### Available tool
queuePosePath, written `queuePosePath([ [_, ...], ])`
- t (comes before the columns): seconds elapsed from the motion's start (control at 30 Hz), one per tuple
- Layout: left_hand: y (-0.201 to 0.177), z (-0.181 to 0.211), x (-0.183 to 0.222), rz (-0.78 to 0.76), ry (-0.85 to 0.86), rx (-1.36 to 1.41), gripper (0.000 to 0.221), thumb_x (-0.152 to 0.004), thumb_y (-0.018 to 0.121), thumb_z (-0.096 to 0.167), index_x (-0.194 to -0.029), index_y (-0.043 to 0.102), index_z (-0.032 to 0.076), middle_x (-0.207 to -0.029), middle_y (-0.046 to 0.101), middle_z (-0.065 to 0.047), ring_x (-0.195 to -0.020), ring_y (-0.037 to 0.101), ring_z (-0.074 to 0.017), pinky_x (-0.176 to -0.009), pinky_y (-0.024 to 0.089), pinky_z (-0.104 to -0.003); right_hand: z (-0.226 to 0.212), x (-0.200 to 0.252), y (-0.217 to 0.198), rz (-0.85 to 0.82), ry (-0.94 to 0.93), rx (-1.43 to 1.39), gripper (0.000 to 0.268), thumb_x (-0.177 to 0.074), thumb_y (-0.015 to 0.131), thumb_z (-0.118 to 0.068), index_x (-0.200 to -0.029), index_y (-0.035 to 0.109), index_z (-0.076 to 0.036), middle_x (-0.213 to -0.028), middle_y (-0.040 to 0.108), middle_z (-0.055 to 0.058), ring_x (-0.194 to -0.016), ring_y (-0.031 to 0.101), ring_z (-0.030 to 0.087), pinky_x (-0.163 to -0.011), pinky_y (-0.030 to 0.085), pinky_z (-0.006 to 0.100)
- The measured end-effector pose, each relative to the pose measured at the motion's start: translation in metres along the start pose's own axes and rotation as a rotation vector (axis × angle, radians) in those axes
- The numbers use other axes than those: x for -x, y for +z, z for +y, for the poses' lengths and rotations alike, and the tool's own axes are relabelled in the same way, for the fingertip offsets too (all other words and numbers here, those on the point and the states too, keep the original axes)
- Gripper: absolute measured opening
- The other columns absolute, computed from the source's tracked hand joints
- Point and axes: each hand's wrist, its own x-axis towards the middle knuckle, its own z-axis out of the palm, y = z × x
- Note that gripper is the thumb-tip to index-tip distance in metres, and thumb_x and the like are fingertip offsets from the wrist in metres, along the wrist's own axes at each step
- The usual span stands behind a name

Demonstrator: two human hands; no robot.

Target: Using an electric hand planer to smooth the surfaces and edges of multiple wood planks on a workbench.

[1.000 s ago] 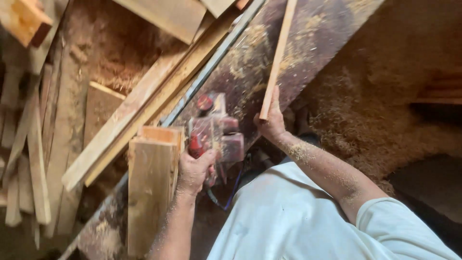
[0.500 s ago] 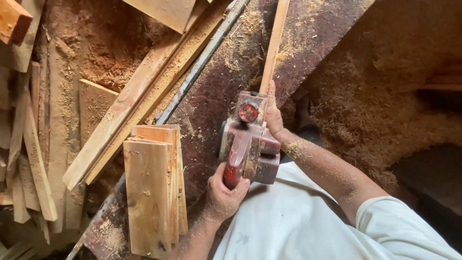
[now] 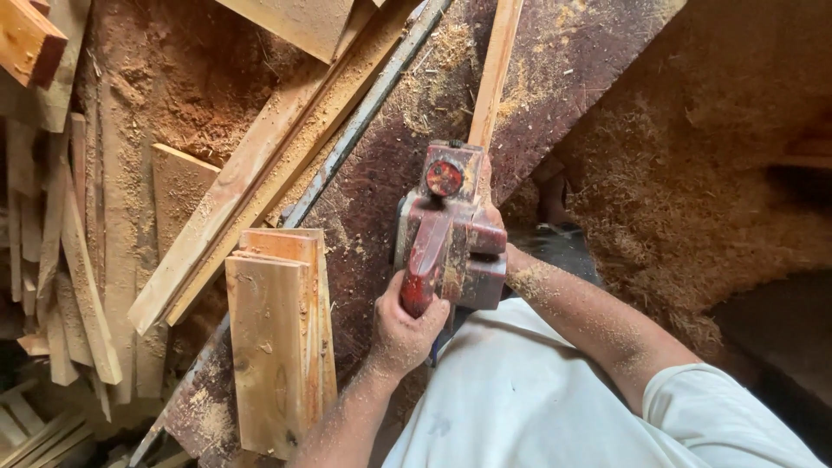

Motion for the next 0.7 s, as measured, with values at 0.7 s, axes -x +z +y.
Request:
queuePosePath([
  [0.7,0.082,0.169,-0.246,-0.001,-0.011,0.069,0.011,-0.054,0.055,0.022,-0.054,0.050,0.013,-0.033,0.044,-0.004,-0.036,0.056,-0.0175,-0.039,0.043,-0.028,-0.112,-0.056,-0.130,0.210,-0.454,0.898,0.032,-0.073,0.039,0.017,-0.103,0.043,0.029,-0.109,0.045,0.043,-0.106,0.047,0.048,-0.101,0.037,0.055],
])
